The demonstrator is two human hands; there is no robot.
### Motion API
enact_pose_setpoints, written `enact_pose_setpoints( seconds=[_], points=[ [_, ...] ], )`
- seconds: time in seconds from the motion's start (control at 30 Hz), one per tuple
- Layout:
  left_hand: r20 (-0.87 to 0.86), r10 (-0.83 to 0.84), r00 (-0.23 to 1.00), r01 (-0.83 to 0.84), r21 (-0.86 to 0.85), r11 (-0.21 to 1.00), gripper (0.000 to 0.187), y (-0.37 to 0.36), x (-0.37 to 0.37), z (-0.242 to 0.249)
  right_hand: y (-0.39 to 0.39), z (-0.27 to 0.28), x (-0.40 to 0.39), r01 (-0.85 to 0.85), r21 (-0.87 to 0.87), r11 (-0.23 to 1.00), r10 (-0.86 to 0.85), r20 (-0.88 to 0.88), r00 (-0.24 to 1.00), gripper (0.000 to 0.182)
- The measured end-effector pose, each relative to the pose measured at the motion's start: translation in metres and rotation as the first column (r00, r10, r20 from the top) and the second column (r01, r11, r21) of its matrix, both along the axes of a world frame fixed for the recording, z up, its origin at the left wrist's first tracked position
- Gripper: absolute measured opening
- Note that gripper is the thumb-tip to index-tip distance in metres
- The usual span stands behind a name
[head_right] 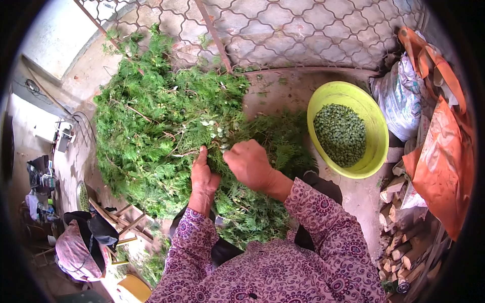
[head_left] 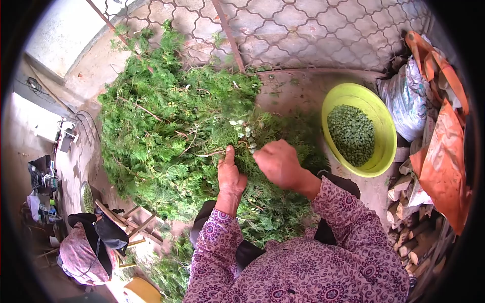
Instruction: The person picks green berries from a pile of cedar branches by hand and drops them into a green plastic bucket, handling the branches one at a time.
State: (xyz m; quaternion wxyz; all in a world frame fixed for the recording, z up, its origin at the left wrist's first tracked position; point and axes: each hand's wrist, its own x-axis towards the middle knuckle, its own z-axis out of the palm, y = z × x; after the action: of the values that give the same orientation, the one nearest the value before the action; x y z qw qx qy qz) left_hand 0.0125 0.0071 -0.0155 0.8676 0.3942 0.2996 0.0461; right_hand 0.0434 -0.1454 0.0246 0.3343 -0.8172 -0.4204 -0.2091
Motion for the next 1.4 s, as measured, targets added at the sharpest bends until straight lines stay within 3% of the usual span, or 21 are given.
enact_pose_setpoints(
  seconds=[0.07, 0.13, 0.2, 0.33, 0.4, 0.47, 0.57, 0.63, 0.67, 0.73, 0.77, 0.8, 0.87, 0.9, 0.93, 1.0, 1.03, 1.1, 1.17, 1.33, 1.4],
  points=[
    [0.112, -0.021, 0.994, 0.041, -0.178, 0.983, 0.032, -0.002, 0.000, 0.004, 0.006, -0.007, -0.005, -0.025, -0.009, 1.000, 0.025, 0.067, 0.997, 0.008],
    [0.072, -0.004, 0.997, 0.019, -0.210, 0.978, 0.030, -0.002, 0.000, 0.001, 0.009, -0.009, -0.008, -0.064, -0.063, 0.996, 0.069, 0.090, 0.994, 0.007],
    [0.138, -0.026, 0.990, 0.071, -0.333, 0.940, 0.031, -0.003, -0.001, 0.002, 0.011, -0.009, -0.008, -0.070, -0.088, 0.994, 0.078, 0.086, 0.993, 0.006],
    [0.173, -0.014, 0.985, 0.077, -0.360, 0.930, 0.022, -0.007, 0.000, 0.006, 0.013, -0.013, -0.011, -0.091, -0.125, 0.988, 0.104, 0.105, 0.989, 0.007],
    [0.096, 0.040, 0.995, -0.021, -0.197, 0.980, 0.018, -0.010, 0.001, 0.001, 0.014, -0.018, -0.012, -0.103, -0.111, 0.988, 0.115, 0.105, 0.988, 0.007],
    [0.082, 0.060, 0.995, -0.038, -0.241, 0.970, 0.016, -0.009, 0.000, 0.003, 0.014, -0.019, -0.013, -0.117, -0.097, 0.988, 0.127, 0.103, 0.986, 0.009],
    [0.046, 0.031, 0.998, -0.021, -0.207, 0.978, 0.015, -0.006, -0.001, 0.005, 0.009, -0.013, -0.015, -0.154, -0.105, 0.983, 0.151, -0.031, 0.988, 0.009],
    [0.004, -0.010, 1.000, 0.011, -0.179, 0.984, 0.014, 0.000, 0.000, 0.003, 0.004, 0.004, -0.014, -0.187, 0.190, 0.964, 0.246, -0.360, 0.900, 0.010],
    [0.003, -0.006, 1.000, 0.006, -0.181, 0.983, 0.014, 0.000, -0.002, 0.007, 0.000, 0.009, -0.011, -0.191, 0.188, 0.963, 0.249, -0.362, 0.898, 0.010],
    [-0.183, 0.000, 0.983, 0.000, 0.000, 1.000, 0.020, -0.004, -0.004, 0.029, -0.012, 0.015, -0.001, 0.015, 0.315, 0.949, 0.194, -0.620, 0.761, 0.013],
    [-0.124, -0.042, 0.991, 0.038, -0.034, 0.999, 0.029, -0.003, -0.006, 0.027, -0.016, 0.011, 0.005, 0.091, 0.330, 0.940, 0.200, -0.745, 0.636, 0.012],
    [-0.124, -0.045, 0.991, 0.041, -0.035, 0.999, 0.029, -0.004, -0.006, 0.026, -0.015, 0.009, 0.007, 0.093, 0.329, 0.940, 0.198, -0.745, 0.637, 0.012],
    [-0.114, -0.075, 0.991, 0.071, -0.040, 0.997, 0.030, -0.005, -0.006, 0.026, -0.011, 0.005, 0.010, 0.129, 0.382, 0.915, 0.272, -0.820, 0.503, 0.012],
    [-0.110, -0.090, 0.990, 0.086, -0.042, 0.995, 0.031, -0.005, -0.006, 0.026, -0.005, -0.001, 0.009, 0.107, 0.349, 0.931, 0.213, -0.757, 0.617, 0.016],
    [-0.112, -0.094, 0.989, 0.090, -0.041, 0.995, 0.031, -0.006, -0.007, 0.026, -0.005, -0.002, 0.008, 0.112, 0.350, 0.930, 0.212, -0.758, 0.617, 0.016],
    [-0.122, -0.065, 0.990, 0.066, 0.009, 0.998, 0.027, -0.009, -0.008, 0.024, -0.004, 0.000, 0.006, 0.036, 0.176, 0.984, 0.101, -0.708, 0.699, 0.022],
    [-0.124, -0.067, 0.990, 0.068, 0.009, 0.998, 0.027, -0.007, -0.008, 0.020, -0.002, -0.004, 0.006, 0.032, 0.194, 0.981, 0.113, -0.687, 0.718, 0.026],
    [0.027, -0.184, 0.982, 0.186, -0.051, 0.981, 0.026, -0.002, -0.008, 0.008, -0.002, -0.006, 0.007, 0.006, 0.194, 0.981, 0.133, -0.696, 0.705, 0.024],
    [-0.003, -0.190, 0.982, 0.189, -0.069, 0.979, 0.025, 0.000, -0.008, 0.004, -0.002, -0.006, 0.006, -0.021, 0.195, 0.981, 0.155, -0.705, 0.692, 0.023],
    [-0.135, -0.174, 0.975, 0.149, -0.176, 0.973, 0.021, 0.003, -0.011, 0.005, -0.003, -0.010, 0.004, -0.012, 0.448, 0.894, 0.397, -0.779, 0.486, 0.015],
    [-0.112, -0.196, 0.974, 0.183, -0.120, 0.976, 0.025, 0.005, -0.012, 0.002, -0.003, -0.005, 0.004, -0.031, 0.458, 0.888, 0.405, -0.751, 0.521, 0.014]
  ],
)
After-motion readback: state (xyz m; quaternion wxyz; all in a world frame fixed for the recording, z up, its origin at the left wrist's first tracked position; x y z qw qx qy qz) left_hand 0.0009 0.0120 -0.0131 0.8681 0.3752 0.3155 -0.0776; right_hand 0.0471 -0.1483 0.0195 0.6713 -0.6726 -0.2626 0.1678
